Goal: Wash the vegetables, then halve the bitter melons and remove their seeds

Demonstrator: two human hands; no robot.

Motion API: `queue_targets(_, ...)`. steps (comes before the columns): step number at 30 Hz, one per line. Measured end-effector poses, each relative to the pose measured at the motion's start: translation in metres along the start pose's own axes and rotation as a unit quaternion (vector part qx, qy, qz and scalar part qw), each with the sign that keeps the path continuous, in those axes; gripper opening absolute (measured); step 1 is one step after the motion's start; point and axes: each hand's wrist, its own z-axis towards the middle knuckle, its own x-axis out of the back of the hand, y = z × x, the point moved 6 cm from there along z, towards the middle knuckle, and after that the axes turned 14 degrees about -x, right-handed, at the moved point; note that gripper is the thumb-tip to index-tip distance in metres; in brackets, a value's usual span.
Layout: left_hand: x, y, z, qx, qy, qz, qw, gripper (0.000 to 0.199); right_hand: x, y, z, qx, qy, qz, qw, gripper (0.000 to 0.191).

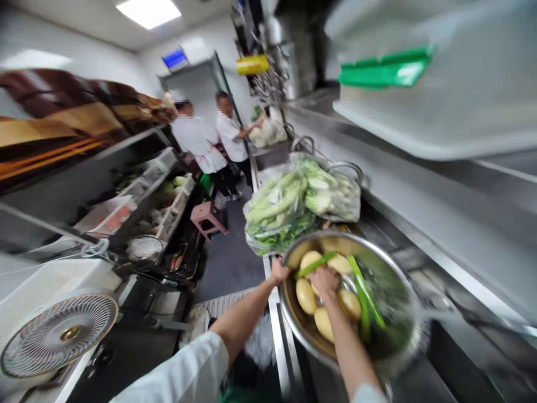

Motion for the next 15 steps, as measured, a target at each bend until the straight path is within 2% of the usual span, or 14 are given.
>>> queue_targets(1, 0.000, -0.003, 0.001, 0.005, -0.011, 0.010, 1.000, 0.036, 0.005, -0.001, -0.011, 0.042, 0.024, -0.014, 0.999, 0.047)
queue_targets(3, -0.005, -0.014, 0.009, 0.019, -0.029, 0.030, 0.999, 0.042, 0.009, 0.006, -0.023, 0.144, 0.006, -0.032, 0.989, 0.046)
queue_targets(4, -0.009, -0.021, 0.015, 0.021, -0.034, 0.040, 0.998, 0.045, 0.013, 0.017, -0.023, 0.180, 0.001, -0.034, 0.983, 0.047)
queue_targets(5, -0.012, -0.026, 0.019, 0.018, -0.032, 0.054, 0.998, 0.045, 0.017, 0.031, -0.021, 0.183, 0.001, -0.033, 0.983, 0.049)
queue_targets(7, -0.016, -0.033, 0.025, 0.013, -0.033, 0.073, 0.997, 0.044, 0.030, 0.066, -0.009, 0.110, 0.034, -0.009, 0.993, 0.052)
queue_targets(9, -0.017, -0.035, 0.026, 0.008, -0.035, 0.083, 0.996, 0.043, 0.040, 0.098, 0.002, -0.016, 0.065, 0.030, 0.997, 0.053)
queue_targets(11, -0.015, -0.035, 0.024, 0.007, -0.033, 0.087, 0.996, 0.042, 0.039, 0.119, 0.011, -0.113, 0.056, 0.071, 0.989, 0.054)
queue_targets(13, -0.014, -0.036, 0.024, 0.008, -0.027, 0.088, 0.996, 0.041, 0.032, 0.131, 0.018, -0.150, 0.012, 0.103, 0.983, 0.056)
queue_targets(15, -0.015, -0.037, 0.025, 0.006, -0.023, 0.086, 0.996, 0.042, 0.026, 0.139, 0.025, -0.135, -0.015, 0.137, 0.981, 0.058)
